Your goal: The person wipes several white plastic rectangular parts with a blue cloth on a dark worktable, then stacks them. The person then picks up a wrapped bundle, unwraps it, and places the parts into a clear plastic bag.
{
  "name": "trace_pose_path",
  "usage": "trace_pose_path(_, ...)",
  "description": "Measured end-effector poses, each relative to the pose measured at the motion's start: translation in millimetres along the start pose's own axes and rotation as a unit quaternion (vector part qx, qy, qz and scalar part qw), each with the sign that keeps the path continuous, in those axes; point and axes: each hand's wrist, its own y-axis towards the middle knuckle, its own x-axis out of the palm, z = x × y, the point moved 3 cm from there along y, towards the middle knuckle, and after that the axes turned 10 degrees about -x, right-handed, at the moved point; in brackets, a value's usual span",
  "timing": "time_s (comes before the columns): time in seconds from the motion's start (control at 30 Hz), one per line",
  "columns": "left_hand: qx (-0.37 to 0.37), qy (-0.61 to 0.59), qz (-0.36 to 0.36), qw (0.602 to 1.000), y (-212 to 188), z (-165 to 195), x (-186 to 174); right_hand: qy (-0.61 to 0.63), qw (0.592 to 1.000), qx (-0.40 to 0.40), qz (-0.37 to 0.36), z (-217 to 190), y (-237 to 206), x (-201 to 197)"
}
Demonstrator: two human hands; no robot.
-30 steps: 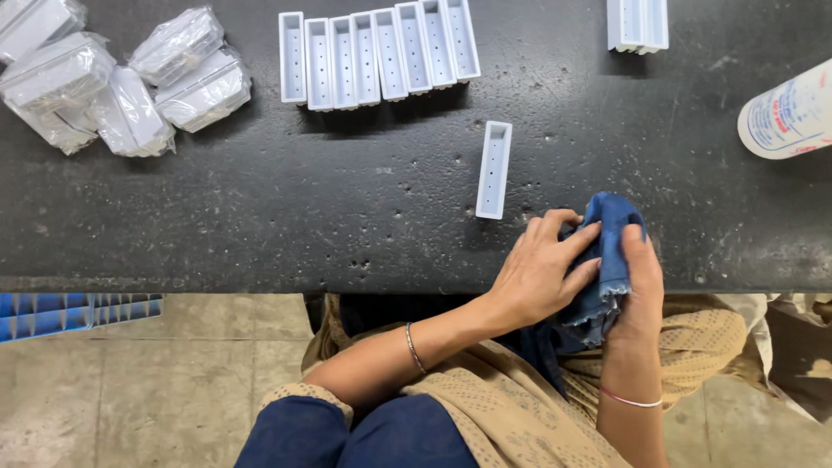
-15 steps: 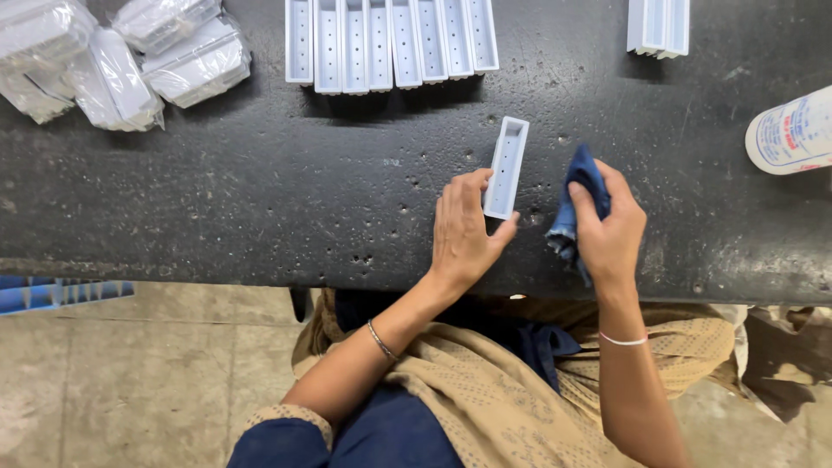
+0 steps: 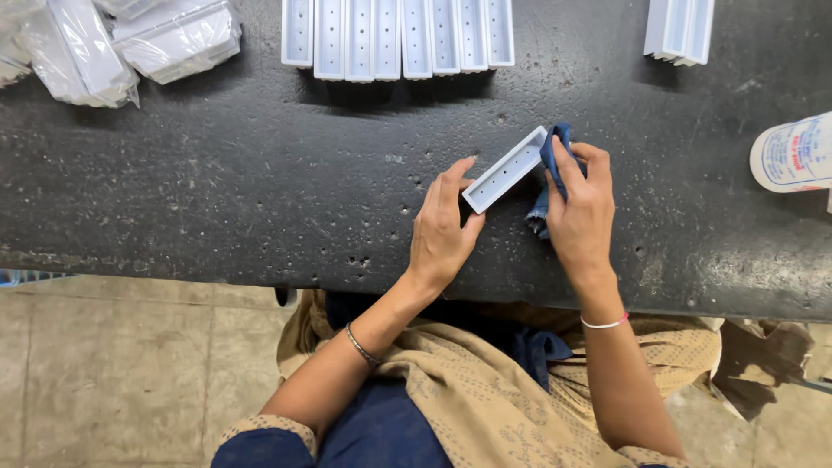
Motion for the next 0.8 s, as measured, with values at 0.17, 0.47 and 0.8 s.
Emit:
trace_pose_path(0.17,0.004,-0.008,0.005,1.0,1,-2,1,-0.047,0.999,-0.01,0.009,-12,-4,10)
trace_pose_path(0.47,-0.003,-0.009,0.003,1.0,4,-8,3,0.009,0.995,-0.094,-0.017,-51,-27,16)
trace_pose_path(0.8,-0.008,-0.012,-0.003,1.0,4,-9,5,-0.032,0.999,-0.027,0.017,-43,-12,22)
